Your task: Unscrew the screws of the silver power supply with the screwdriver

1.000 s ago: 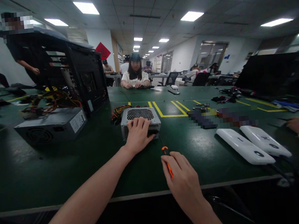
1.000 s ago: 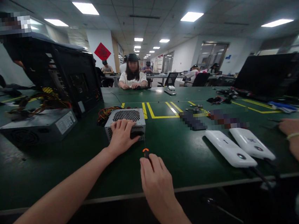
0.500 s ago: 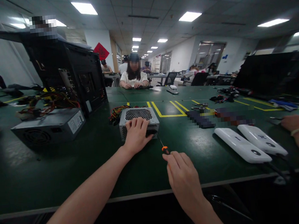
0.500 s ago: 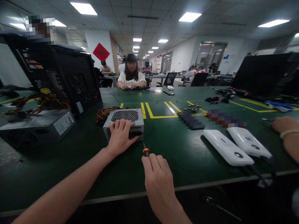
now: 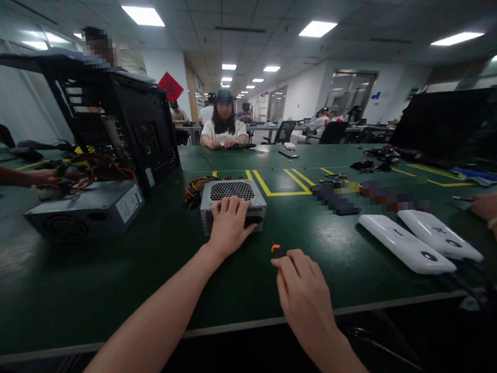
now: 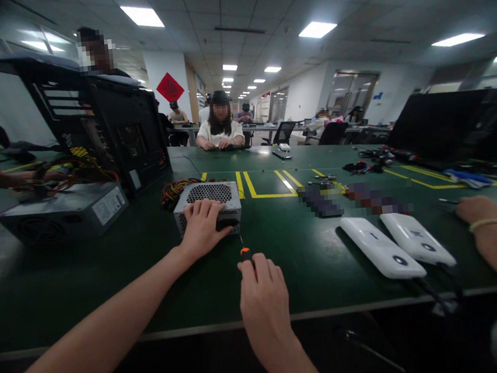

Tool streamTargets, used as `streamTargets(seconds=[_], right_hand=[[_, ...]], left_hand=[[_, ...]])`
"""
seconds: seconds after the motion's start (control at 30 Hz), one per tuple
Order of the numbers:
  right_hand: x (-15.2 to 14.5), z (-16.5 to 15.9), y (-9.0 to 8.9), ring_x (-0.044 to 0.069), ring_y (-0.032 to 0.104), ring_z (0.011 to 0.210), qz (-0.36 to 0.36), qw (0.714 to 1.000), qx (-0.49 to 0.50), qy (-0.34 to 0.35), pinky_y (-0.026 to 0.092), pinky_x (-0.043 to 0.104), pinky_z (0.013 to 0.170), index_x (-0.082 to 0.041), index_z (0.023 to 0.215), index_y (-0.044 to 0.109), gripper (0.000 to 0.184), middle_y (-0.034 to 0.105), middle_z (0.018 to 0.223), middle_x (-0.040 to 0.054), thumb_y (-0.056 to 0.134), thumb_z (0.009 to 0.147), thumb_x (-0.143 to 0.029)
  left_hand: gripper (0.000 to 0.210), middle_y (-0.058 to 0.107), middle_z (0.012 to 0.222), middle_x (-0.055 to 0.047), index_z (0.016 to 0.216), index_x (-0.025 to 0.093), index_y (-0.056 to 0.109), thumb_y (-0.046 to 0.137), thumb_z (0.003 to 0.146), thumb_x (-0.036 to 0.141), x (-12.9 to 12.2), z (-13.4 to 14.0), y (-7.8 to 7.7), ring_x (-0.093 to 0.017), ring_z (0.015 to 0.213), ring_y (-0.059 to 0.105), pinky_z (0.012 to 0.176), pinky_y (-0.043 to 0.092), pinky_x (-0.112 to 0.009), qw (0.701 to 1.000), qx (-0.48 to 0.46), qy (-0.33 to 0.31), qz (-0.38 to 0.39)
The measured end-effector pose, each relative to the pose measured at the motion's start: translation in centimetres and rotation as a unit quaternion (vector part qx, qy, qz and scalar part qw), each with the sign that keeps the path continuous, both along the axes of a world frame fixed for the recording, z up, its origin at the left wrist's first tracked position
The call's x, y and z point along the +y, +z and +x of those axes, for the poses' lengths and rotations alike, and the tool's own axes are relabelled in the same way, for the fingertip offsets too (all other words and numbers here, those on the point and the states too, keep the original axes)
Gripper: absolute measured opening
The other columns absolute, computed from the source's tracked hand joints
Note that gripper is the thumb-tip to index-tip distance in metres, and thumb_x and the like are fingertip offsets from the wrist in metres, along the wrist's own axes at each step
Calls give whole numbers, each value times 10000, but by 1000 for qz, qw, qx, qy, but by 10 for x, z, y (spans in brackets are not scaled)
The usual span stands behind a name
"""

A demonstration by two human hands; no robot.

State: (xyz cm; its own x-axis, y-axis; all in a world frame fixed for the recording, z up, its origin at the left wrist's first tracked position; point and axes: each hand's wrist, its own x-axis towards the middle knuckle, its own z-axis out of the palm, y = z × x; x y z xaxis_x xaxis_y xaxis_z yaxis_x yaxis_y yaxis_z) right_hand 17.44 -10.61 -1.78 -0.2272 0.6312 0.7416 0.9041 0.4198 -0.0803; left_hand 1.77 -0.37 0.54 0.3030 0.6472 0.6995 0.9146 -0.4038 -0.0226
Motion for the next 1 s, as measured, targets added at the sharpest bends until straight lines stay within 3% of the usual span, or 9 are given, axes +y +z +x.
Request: streamTargets(seconds=[0.13,0.3,0.4,0.6,0.73,0.83,1.0], right_hand=[[0,-2,2,188,539,754,-2,999,31,5,461,340,642,-149,832,576,214,520,887,103,368,811,-107],[1,-4,6,155,562,752,-68,992,105,31,475,255,557,-139,1019,523,241,491,1001,110,371,859,-234],[1,-4,5,142,563,706,-61,994,90,1,454,242,523,-148,1015,534,241,514,986,97,351,868,-206],[0,-5,2,192,542,732,-10,999,-44,-6,432,339,636,-197,817,610,266,599,899,68,382,803,-62],[1,0,7,185,556,798,-30,999,23,20,451,324,680,-182,927,578,211,583,966,77,402,823,-128],[3,5,11,172,582,783,-73,993,94,5,472,277,599,-150,1042,511,241,556,982,96,380,855,-226],[2,4,6,165,602,670,-71,996,51,-25,448,260,505,-150,1028,517,237,607,867,66,343,875,-202]], left_hand=[[451,499,1065,-91,1082,179,458,591,707,393,0,0,0,-258,984,394,814,271,-410,1000,-1,1,3],[452,497,1077,-93,1091,178,455,584,714,392,0,0,0,-260,996,388,824,263,-415,1000,-4,0,2],[456,495,1083,-92,1095,179,454,590,710,384,0,0,-1,-262,999,384,831,261,-418,1000,-6,-2,-3],[455,492,1083,-98,1095,184,453,593,708,377,0,0,0,-266,1009,386,834,264,-419,1000,-13,-5,-10],[463,491,1093,-98,1114,194,442,591,714,374,-1,0,0,-265,1022,389,842,262,-421,1000,-22,-14,-10],[472,493,1103,-99,1121,192,437,590,716,379,-2,-1,0,-264,1025,391,849,261,-422,1000,-21,-17,-9],[470,496,1107,-98,1119,183,439,589,716,373,-1,0,0,-265,1033,391,852,264,-421,1000,-13,-14,-5]])
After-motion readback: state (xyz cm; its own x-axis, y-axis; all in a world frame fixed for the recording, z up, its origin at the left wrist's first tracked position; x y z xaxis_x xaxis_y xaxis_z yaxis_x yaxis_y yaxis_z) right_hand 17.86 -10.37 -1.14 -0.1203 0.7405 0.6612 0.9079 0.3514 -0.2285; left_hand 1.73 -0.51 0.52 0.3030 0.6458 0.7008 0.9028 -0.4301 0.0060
